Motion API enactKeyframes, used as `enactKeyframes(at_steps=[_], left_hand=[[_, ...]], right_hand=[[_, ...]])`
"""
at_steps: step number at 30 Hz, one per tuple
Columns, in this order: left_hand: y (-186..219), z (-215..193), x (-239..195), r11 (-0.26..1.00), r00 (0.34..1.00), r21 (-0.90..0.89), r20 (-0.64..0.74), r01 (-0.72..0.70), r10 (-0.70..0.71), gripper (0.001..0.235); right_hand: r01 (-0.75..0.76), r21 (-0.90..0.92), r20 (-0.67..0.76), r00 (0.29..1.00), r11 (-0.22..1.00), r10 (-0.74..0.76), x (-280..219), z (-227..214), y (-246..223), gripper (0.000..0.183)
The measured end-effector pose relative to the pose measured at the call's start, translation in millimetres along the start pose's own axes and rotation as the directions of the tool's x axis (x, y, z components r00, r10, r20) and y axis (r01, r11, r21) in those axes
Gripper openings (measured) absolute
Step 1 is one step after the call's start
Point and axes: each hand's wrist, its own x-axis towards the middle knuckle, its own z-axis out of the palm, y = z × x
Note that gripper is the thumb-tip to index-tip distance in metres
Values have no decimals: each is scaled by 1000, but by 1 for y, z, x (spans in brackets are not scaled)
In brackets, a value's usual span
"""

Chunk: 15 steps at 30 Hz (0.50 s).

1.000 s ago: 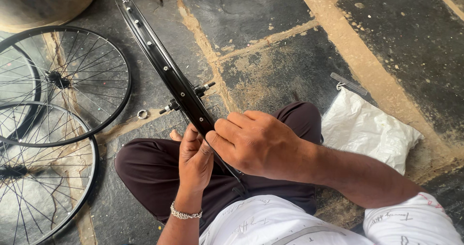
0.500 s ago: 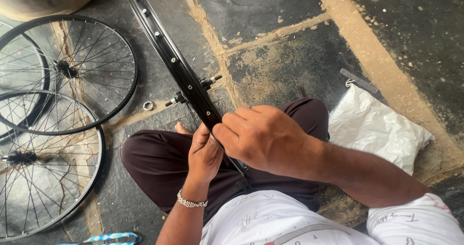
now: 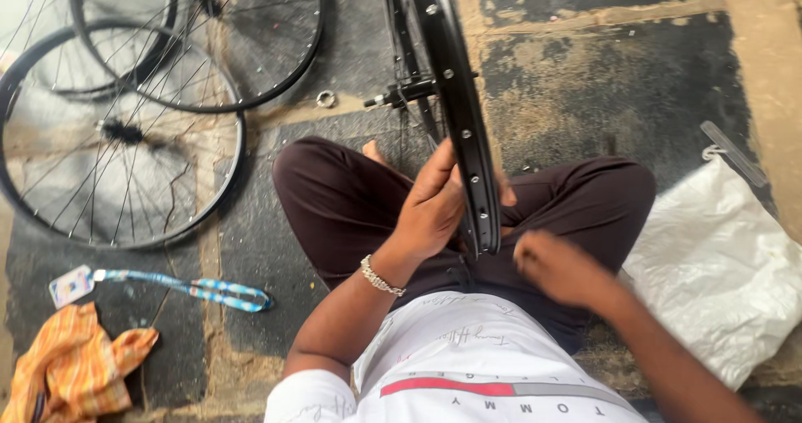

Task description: The person sits on the ground and works on a bicycle wheel, using their hands to adjust the spokes and tighten the nipples. They rotate the wheel to access different sections and continue the adjustment process.

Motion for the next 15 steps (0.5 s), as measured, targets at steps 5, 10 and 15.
enactKeyframes(at_steps=[5,10,15], left_hand=[[-8,4,2,999,992,15,-124,37,-35,42],[-4,-1,5,998,999,48,-31,-28,30,47],[-4,-2,0,997,997,51,50,-56,53,21]], right_hand=[[-19,132,239,971,991,-13,-14,54,29,20],[-120,162,276,958,979,71,-7,51,30,24],[-224,245,227,959,943,169,-7,50,16,23]])
